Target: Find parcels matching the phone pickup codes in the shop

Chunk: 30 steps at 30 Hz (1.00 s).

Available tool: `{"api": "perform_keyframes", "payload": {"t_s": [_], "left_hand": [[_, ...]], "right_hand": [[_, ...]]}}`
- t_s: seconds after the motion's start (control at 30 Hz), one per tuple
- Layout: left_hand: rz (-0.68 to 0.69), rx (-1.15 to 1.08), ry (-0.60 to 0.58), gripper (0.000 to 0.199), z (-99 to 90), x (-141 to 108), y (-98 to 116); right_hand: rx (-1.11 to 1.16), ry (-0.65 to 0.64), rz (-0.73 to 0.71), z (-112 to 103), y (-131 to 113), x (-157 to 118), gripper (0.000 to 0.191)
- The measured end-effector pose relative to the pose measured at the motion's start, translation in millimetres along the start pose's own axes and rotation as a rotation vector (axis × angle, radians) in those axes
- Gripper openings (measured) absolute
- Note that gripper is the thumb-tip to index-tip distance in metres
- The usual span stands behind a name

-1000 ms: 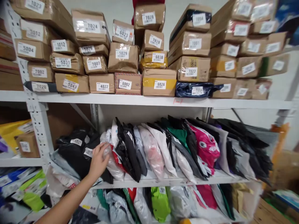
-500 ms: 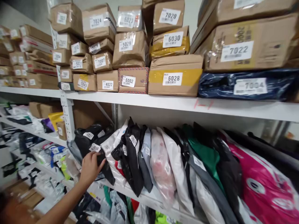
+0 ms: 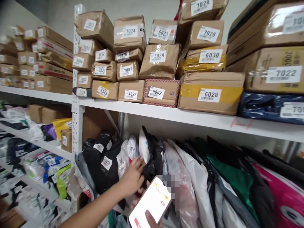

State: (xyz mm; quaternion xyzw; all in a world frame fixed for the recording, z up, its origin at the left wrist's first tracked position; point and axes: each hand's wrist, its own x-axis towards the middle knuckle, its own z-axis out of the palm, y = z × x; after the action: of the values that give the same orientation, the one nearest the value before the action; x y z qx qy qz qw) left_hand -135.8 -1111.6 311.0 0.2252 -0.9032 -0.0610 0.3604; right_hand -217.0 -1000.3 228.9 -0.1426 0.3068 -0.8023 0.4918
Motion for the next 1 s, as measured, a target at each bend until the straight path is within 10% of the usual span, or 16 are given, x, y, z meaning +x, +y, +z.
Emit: {"api": "perform_keyframes", "payload": {"t_s": [0.17, 0.33, 0.63, 0.8, 1.0], "left_hand": [[-0.331, 0.075, 0.103, 0.032, -42.6, 38, -36], [-0.739, 0.04, -0.078, 0.041, -34.6, 89, -66], [-0.6, -0.373, 0.129, 0.026, -27.9, 97, -71], [-0.523, -0.793, 0.361, 0.017, -28.8, 69, -44], [-0.79, -1.086, 0.611, 0.024, -13.8, -51, -36]], "right_hand": [[0.109, -0.017, -0.063, 29, -1, 10, 0.097], [0.105, -0.039, -0.062, 44, 10, 7, 0.081], [0.172, -0.037, -0.11, 43, 2, 21, 0.079], [0.216, -0.078, -0.097, 38, -5, 26, 0.053], [0.167, -0.066, 0.02, 21, 2, 40, 0.044]]}}
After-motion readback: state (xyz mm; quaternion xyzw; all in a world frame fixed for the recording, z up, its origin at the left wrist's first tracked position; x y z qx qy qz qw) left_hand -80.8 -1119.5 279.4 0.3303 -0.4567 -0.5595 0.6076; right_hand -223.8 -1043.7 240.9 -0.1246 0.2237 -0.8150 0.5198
